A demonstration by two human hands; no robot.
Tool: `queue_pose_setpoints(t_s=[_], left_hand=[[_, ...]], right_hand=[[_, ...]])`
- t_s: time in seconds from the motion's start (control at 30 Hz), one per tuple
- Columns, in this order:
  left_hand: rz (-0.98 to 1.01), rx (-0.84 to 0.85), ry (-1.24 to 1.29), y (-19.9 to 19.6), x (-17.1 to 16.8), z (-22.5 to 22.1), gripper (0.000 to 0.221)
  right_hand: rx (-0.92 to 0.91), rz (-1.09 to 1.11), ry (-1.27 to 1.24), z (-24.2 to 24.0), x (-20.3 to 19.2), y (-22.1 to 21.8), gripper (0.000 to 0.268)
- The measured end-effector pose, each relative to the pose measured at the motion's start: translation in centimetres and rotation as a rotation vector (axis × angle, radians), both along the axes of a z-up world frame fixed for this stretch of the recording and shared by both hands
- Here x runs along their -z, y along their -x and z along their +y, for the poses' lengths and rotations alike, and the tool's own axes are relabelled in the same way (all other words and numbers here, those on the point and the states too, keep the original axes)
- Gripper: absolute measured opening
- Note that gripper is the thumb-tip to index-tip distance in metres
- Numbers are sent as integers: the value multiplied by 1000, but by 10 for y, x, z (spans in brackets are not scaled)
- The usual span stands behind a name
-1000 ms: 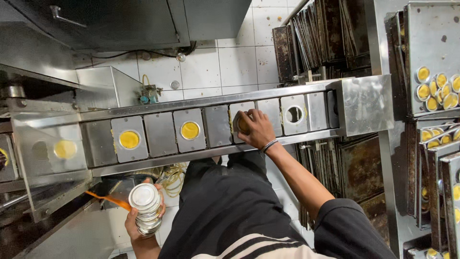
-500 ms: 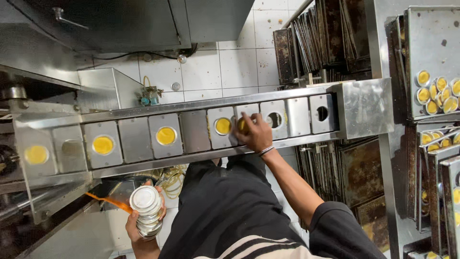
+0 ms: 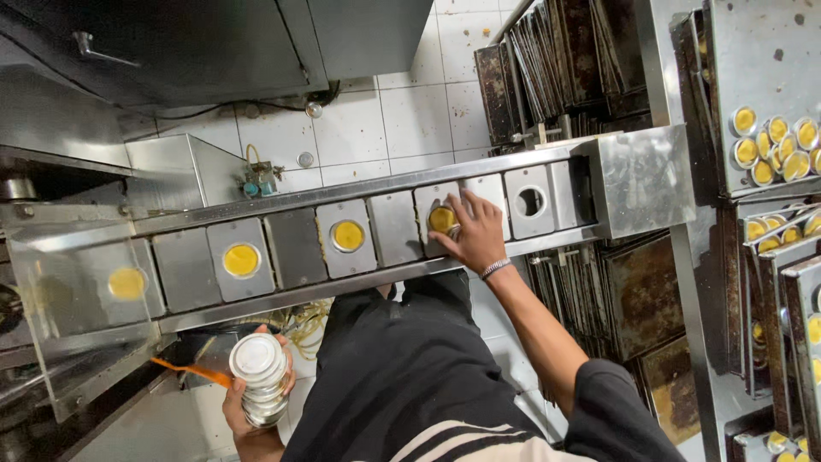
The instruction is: The person picks up metal egg tart molds from a tray and places them individually into circular cutouts on a moving conveyor belt system.
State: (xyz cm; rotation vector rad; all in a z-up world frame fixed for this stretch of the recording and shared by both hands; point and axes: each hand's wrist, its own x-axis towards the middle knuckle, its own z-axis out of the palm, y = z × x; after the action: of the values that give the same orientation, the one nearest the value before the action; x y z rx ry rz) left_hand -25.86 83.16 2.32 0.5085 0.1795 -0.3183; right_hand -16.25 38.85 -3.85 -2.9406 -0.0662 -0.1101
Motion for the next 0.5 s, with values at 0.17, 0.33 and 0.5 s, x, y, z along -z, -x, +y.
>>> queue_pose_setpoints(t_s=[0.17,0.33,0.5], left_hand=[[11,-5,29,2,1,-1,78],[12,3,-3,-1,0,-2,76],[28,-31,49,4,5,0,83]], right_hand=[[115,470,-48,12,8,16,90],[109,418,-135,16,7,18,69],[457,185,-378,-38,-1,8,69]])
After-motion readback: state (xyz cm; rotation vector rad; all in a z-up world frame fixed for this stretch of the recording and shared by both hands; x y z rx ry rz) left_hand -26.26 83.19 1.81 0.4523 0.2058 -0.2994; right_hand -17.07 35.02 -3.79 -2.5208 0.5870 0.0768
